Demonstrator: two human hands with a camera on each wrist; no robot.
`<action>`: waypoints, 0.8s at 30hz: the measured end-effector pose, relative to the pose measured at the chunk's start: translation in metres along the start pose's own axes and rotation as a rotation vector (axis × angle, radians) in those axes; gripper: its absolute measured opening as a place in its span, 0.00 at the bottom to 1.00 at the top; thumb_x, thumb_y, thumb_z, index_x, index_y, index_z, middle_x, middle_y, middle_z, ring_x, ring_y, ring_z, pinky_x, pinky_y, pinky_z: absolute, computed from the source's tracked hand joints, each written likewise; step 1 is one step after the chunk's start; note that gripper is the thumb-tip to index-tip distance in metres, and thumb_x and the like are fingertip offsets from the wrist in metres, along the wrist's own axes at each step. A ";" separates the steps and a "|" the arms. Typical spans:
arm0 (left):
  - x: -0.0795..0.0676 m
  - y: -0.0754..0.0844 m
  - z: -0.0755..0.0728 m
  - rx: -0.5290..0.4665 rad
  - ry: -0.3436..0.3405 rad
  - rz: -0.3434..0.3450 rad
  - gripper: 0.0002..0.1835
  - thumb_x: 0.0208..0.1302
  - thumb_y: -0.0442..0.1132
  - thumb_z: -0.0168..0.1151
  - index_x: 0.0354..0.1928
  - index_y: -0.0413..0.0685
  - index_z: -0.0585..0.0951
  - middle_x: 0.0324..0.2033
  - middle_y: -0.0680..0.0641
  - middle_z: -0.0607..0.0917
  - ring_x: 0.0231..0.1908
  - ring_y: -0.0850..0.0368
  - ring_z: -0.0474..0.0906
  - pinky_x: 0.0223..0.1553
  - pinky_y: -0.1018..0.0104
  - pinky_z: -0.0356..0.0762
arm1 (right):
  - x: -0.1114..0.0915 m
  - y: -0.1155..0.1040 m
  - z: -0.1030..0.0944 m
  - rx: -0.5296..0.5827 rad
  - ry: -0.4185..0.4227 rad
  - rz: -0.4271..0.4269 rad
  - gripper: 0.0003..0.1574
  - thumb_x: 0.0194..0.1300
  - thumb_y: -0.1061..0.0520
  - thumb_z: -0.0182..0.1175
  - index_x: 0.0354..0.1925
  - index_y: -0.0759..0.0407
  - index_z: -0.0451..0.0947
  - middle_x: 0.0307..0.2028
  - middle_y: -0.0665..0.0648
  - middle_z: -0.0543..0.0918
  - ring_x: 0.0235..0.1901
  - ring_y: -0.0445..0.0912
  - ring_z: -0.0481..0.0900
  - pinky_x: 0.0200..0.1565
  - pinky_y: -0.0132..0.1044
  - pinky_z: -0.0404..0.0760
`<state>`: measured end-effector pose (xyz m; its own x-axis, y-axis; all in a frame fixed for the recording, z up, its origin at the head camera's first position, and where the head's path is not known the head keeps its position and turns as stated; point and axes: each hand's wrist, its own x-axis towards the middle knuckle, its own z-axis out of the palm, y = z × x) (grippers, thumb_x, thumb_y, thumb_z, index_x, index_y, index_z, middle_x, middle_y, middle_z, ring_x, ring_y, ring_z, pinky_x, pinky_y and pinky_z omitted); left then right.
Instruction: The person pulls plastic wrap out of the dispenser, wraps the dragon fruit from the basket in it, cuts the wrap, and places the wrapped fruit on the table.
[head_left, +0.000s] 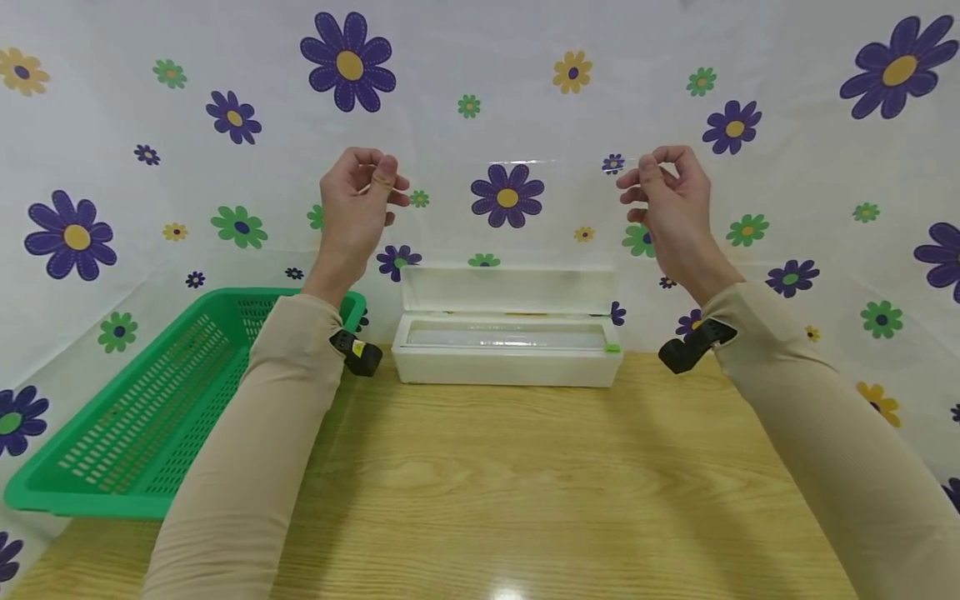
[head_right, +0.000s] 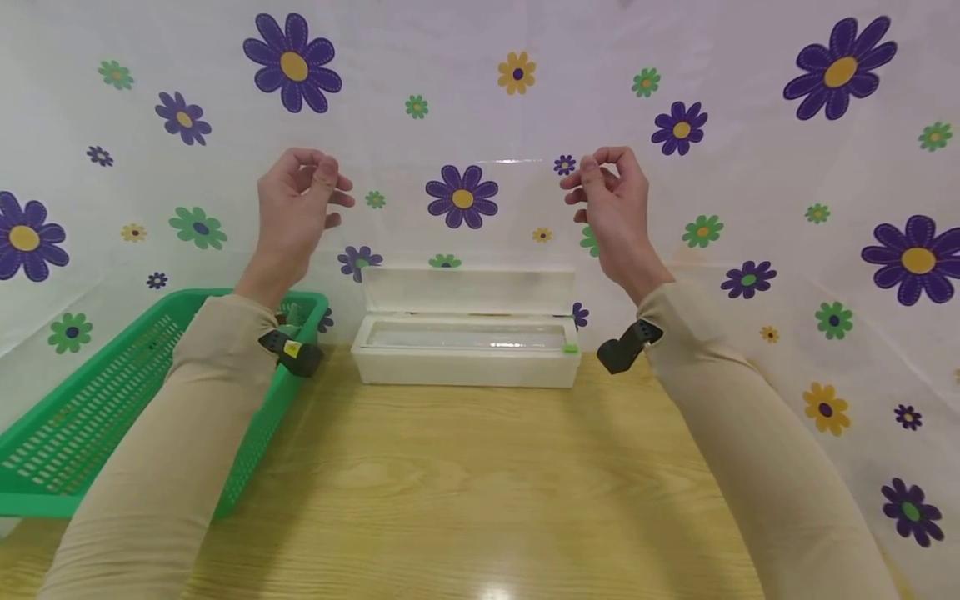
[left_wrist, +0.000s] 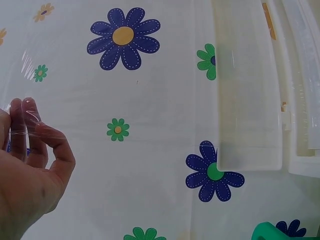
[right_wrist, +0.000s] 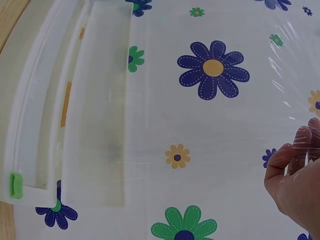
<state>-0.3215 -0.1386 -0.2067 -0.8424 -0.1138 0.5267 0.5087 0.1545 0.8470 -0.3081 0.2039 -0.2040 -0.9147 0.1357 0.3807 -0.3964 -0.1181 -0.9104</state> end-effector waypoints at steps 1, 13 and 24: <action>0.000 0.001 0.000 0.002 -0.002 -0.002 0.07 0.75 0.50 0.55 0.45 0.57 0.77 0.34 0.58 0.85 0.35 0.62 0.83 0.34 0.72 0.76 | 0.000 0.000 0.000 -0.001 0.002 0.003 0.04 0.79 0.52 0.50 0.47 0.49 0.68 0.36 0.49 0.84 0.38 0.44 0.79 0.37 0.31 0.77; 0.003 0.004 -0.002 0.014 -0.016 -0.006 0.08 0.75 0.50 0.55 0.45 0.57 0.77 0.34 0.58 0.84 0.36 0.62 0.83 0.35 0.72 0.76 | 0.002 -0.004 0.000 0.011 -0.009 0.001 0.02 0.81 0.54 0.48 0.47 0.48 0.68 0.36 0.50 0.84 0.37 0.44 0.79 0.36 0.30 0.76; 0.006 0.008 -0.005 0.006 -0.016 0.012 0.08 0.74 0.49 0.56 0.45 0.55 0.78 0.33 0.58 0.85 0.34 0.62 0.84 0.33 0.72 0.76 | 0.002 -0.006 0.001 0.006 -0.012 -0.014 0.03 0.80 0.53 0.49 0.48 0.49 0.68 0.36 0.49 0.84 0.38 0.44 0.79 0.38 0.31 0.77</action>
<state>-0.3217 -0.1428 -0.1970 -0.8389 -0.0966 0.5357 0.5179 0.1617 0.8401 -0.3078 0.2037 -0.1970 -0.9100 0.1258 0.3952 -0.4095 -0.1225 -0.9040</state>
